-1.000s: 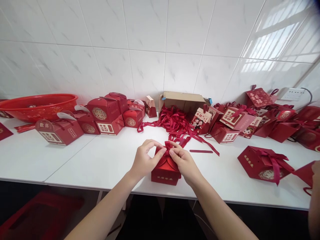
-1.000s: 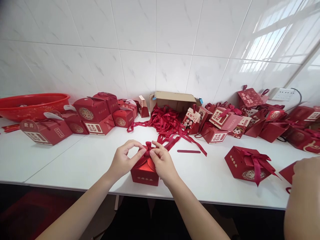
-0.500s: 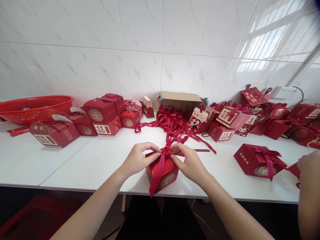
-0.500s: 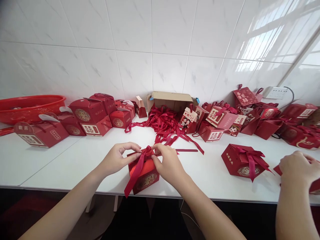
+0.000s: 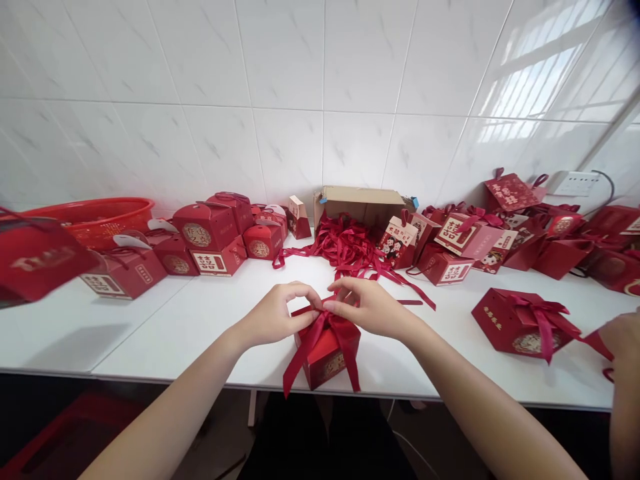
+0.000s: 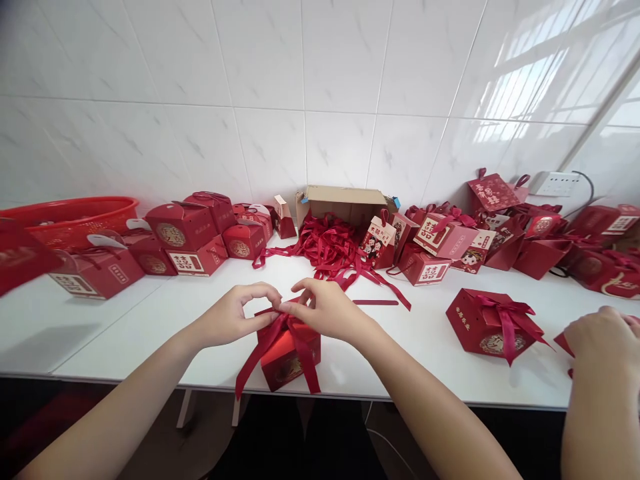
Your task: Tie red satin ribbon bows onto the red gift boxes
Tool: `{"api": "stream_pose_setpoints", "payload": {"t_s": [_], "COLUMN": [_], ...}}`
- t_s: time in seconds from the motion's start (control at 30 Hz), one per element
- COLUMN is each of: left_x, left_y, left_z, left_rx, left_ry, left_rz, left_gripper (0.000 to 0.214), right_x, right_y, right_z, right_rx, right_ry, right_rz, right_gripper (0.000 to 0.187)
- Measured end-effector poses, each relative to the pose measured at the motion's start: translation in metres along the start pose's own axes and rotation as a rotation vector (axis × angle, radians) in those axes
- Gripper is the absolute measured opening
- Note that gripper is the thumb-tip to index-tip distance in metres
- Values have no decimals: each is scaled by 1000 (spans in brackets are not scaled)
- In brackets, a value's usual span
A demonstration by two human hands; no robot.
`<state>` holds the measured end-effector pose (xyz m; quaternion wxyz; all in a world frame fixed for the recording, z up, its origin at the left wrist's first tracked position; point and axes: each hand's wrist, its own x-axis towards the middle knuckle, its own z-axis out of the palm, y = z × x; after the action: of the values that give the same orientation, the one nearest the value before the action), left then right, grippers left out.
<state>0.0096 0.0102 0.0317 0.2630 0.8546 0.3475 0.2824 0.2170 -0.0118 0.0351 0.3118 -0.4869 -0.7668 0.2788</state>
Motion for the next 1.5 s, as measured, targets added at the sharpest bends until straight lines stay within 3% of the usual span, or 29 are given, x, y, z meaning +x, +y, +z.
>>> {"api": "stream_pose_setpoints", "payload": {"t_s": [0.17,0.3,0.53,0.73,0.87,1.1,1.2,1.37,1.5], "left_x": [4,9,16,11,11,17,19,22,21], "left_y": [2,-1,4,14,10,-3,-6,-10,-14], "left_z": [-9,-16,-25,-26,-25,-22,-18,-13,-10], "left_rx": [133,214,256,275,113,-68,-2,317,219], "left_ry": [-57,-112,-191,-201,-314,-456,-427,-260,-261], "left_rz": [72,116,88,46,46,-22,-24,78,78], "left_gripper": [12,9,9,11,16,23,26,31,30], "right_x": [0,-11,-16,-1,5,3,1,-2,-3], "right_y": [6,10,13,25,30,30,33,39,42], "right_z": [7,8,12,3,1,4,5,6,8], "right_rx": [79,-194,-494,-370,-220,-177,-169,-155,-122], "right_ry": [-49,-76,-167,-277,-298,-257,-252,-258,-251], "right_rz": [-164,-395,-463,-522,-544,-556,-569,-546,-538], "right_gripper": [12,40,61,62,51,52,51,44,44]}}
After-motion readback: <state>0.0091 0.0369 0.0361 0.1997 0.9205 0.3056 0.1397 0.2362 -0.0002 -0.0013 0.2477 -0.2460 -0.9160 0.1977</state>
